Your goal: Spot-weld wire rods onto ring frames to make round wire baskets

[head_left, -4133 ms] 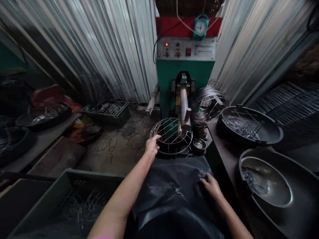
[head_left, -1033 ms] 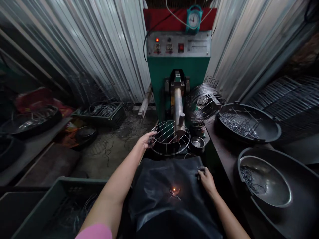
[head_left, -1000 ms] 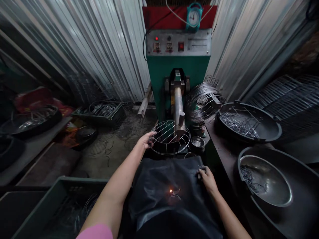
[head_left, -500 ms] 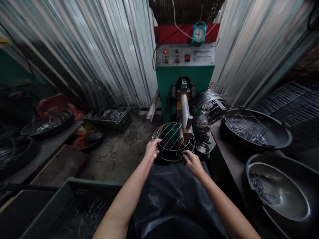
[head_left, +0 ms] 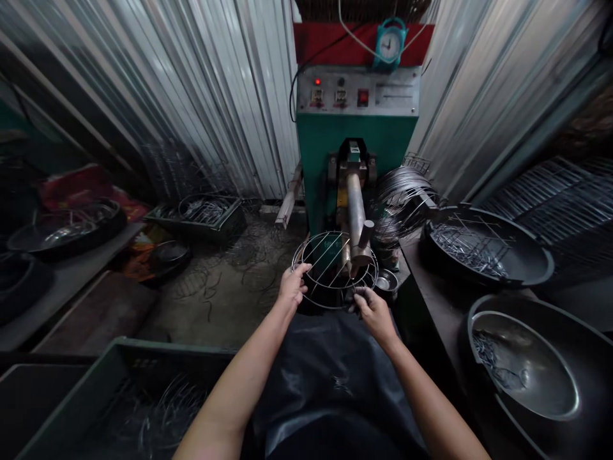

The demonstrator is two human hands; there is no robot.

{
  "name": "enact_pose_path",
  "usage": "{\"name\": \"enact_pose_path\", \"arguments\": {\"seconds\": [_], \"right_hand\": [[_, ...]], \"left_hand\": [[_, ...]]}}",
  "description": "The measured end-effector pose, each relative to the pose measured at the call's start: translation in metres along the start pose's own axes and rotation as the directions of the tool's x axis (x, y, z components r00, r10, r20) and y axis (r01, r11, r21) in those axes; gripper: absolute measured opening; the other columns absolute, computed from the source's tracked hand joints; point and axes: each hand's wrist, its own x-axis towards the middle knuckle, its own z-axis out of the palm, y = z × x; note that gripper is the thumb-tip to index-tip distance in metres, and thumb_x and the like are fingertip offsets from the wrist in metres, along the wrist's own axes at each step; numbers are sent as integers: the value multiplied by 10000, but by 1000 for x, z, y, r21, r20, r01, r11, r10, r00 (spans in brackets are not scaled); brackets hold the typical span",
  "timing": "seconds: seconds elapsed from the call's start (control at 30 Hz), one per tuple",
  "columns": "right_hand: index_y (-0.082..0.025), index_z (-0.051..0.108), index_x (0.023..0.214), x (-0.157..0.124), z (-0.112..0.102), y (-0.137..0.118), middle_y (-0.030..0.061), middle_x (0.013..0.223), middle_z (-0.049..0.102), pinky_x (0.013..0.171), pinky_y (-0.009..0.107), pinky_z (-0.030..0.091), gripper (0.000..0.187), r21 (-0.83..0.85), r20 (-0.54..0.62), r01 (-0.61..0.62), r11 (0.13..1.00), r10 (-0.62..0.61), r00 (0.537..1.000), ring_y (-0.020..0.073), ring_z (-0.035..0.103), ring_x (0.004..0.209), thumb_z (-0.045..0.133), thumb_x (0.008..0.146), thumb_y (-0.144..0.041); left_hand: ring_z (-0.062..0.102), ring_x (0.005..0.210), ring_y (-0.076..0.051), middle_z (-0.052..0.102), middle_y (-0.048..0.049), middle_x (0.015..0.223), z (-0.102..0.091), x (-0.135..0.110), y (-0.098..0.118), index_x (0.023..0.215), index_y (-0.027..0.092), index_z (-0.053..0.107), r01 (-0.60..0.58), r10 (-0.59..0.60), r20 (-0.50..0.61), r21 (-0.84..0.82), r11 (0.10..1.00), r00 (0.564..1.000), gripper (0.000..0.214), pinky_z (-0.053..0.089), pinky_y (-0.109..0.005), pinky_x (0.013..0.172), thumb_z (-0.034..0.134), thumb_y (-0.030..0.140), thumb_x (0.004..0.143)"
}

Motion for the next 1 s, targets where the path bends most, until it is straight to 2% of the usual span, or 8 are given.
{"name": "enact_pose_path", "arguments": {"seconds": [0.2, 0.5, 0.73, 0.87, 1.0], "right_hand": [[-170, 559, 886, 5, 0, 1, 26, 711, 624, 456, 228, 433, 248, 89, 40, 5, 996, -9, 999, 133, 593, 536, 519, 791, -395], [-175, 564, 831, 14, -3, -8, -2, 657, 594, 469, 240, 449, 276, 119, 41, -19, 993, 14, 999, 117, 559, 489, 561, 736, -434], [-193, 600, 836, 17, -2, -10, 7, 618, 602, 504, 297, 475, 267, 126, 40, -31, 992, 26, 999, 154, 558, 505, 562, 720, -430], [-191, 600, 903, 7, -3, -7, 14, 641, 617, 546, 306, 489, 300, 189, -64, -76, 979, 89, 994, 152, 563, 523, 553, 736, -436], [-161, 590, 1007, -11, -20, 12, 27, 708, 610, 523, 276, 463, 427, 229, -195, -104, 968, 150, 969, 140, 551, 544, 549, 728, -481]], "left_hand": [[186, 371, -10, 291, 109, 485, -1, 3, 1, 617, 189, 381, 9, -9, -19, 6, 1000, 1000, 362, 103, -162, 355, 694, 274, 457], [179, 346, -10, 253, 120, 444, 4, 10, 2, 597, 193, 364, 36, -36, -34, -6, 999, 999, 361, 94, -158, 347, 701, 255, 483], [195, 346, -9, 283, 106, 453, 5, 13, 0, 585, 185, 383, 56, -57, -73, -13, 998, 996, 342, 98, -162, 330, 707, 237, 487], [194, 343, -8, 272, 108, 456, 4, 14, -3, 577, 181, 391, 68, -68, -98, -5, 998, 993, 344, 101, -164, 331, 716, 245, 484], [216, 336, -11, 275, 109, 451, 6, 13, -3, 582, 178, 408, 57, -56, -141, -1, 998, 988, 338, 116, -164, 332, 723, 257, 488]]}}
